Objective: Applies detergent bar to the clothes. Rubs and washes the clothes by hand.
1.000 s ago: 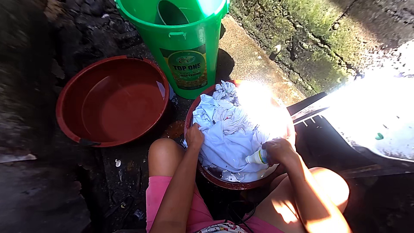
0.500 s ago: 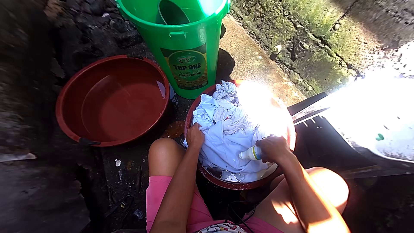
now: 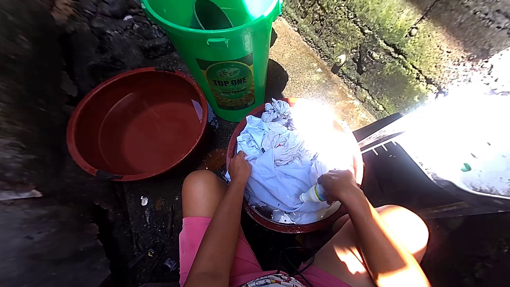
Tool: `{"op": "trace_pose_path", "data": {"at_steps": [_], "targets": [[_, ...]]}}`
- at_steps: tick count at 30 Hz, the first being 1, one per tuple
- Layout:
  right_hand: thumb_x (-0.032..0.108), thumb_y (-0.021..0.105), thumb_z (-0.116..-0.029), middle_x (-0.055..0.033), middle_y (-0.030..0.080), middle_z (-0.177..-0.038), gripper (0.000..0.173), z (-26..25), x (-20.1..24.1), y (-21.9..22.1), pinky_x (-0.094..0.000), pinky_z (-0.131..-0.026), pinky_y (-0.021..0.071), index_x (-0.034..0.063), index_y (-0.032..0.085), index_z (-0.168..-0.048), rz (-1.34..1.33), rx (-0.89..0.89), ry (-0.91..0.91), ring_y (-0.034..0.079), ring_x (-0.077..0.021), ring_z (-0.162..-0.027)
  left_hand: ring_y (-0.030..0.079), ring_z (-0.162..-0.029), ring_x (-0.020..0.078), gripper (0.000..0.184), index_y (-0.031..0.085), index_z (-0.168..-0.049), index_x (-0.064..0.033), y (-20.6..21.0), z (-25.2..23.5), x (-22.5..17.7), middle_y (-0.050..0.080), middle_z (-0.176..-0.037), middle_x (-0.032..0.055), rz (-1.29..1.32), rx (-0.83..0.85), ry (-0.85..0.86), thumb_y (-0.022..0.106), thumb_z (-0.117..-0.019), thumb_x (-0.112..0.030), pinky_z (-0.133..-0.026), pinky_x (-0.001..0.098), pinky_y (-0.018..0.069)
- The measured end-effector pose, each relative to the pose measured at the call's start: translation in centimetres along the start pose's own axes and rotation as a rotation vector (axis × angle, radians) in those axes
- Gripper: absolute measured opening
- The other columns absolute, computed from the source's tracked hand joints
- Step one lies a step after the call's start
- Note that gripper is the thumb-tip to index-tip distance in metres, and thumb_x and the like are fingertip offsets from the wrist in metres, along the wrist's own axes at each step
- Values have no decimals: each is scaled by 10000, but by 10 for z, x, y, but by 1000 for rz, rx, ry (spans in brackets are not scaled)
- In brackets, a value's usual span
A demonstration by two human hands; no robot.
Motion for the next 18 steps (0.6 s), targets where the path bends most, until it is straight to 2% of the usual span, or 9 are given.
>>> {"op": "trace_pose_path", "data": {"at_steps": [4, 6, 9, 12, 15, 17, 18], "targets": [[196, 803, -833, -146, 713, -1139, 303, -7, 0, 1, -588, -866, 505, 115, 748, -1120, -11, -3, -10, 649, -362, -1124, 625, -1202, 428, 246, 627, -1237, -1, -1, 0, 0, 665, -1226, 256, -6, 1, 6, 536, -1015, -57, -987, 605, 482], [212, 824, -819, -153, 712, -1151, 359, -16, -3, 5, -614, -896, 493, 116, 736, -1153, -56, -8, -81, 640, -376, -1145, 636, -1176, 438, 235, 633, -1224, -4, 1, -1, 3, 672, -1201, 264, -6, -23, 23, 551, -1014, -71, -969, 619, 486], [219, 884, -806, -186, 673, -1276, 552, -44, -13, 21, -668, -1002, 433, 116, 674, -1306, -315, 23, -224, 591, -402, -1242, 644, -1132, 466, 215, 641, -1193, -3, 4, -4, 6, 677, -1157, 283, 1, -63, 55, 584, -1000, -78, -930, 654, 490], [81, 880, -791, -250, 623, -1301, 610, -72, -19, 43, -586, -1060, 422, 25, 608, -1334, -734, 45, -310, 575, -389, -1232, 636, -1158, 450, 231, 639, -1211, -6, 4, -4, 5, 677, -1170, 275, -12, -54, 55, 585, -997, -73, -965, 629, 479], [9, 824, -814, -242, 620, -1265, 647, -71, -39, 43, -495, -988, 500, 23, 516, -1382, -1180, -41, -230, 624, -324, -1127, 636, -1178, 422, 252, 640, -1230, -13, 3, -6, 3, 677, -1192, 264, -30, -45, 46, 588, -990, -68, -993, 603, 475], [0, 799, -842, -232, 650, -1216, 630, -50, -65, 26, -467, -928, 526, 18, 515, -1404, -1415, -193, -79, 650, -296, -1046, 628, -1201, 413, 274, 636, -1247, -14, 4, -6, 3, 672, -1218, 260, -40, -23, 36, 597, -982, -70, -1013, 591, 465], [22, 767, -883, -232, 647, -1203, 562, -34, -83, 13, -464, -931, 518, -11, 528, -1391, -1491, -278, 23, 642, -288, -1039, 621, -1216, 408, 288, 630, -1261, -14, 4, -7, 3, 667, -1236, 257, -48, -10, 33, 599, -982, -77, -1023, 584, 460]]}}
Point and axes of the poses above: each hand's wrist, its own z-axis away from the middle knuckle, its own y-axis out of the palm, x = y × z, the point moved 8 cm from there along -z, towards the middle knuckle
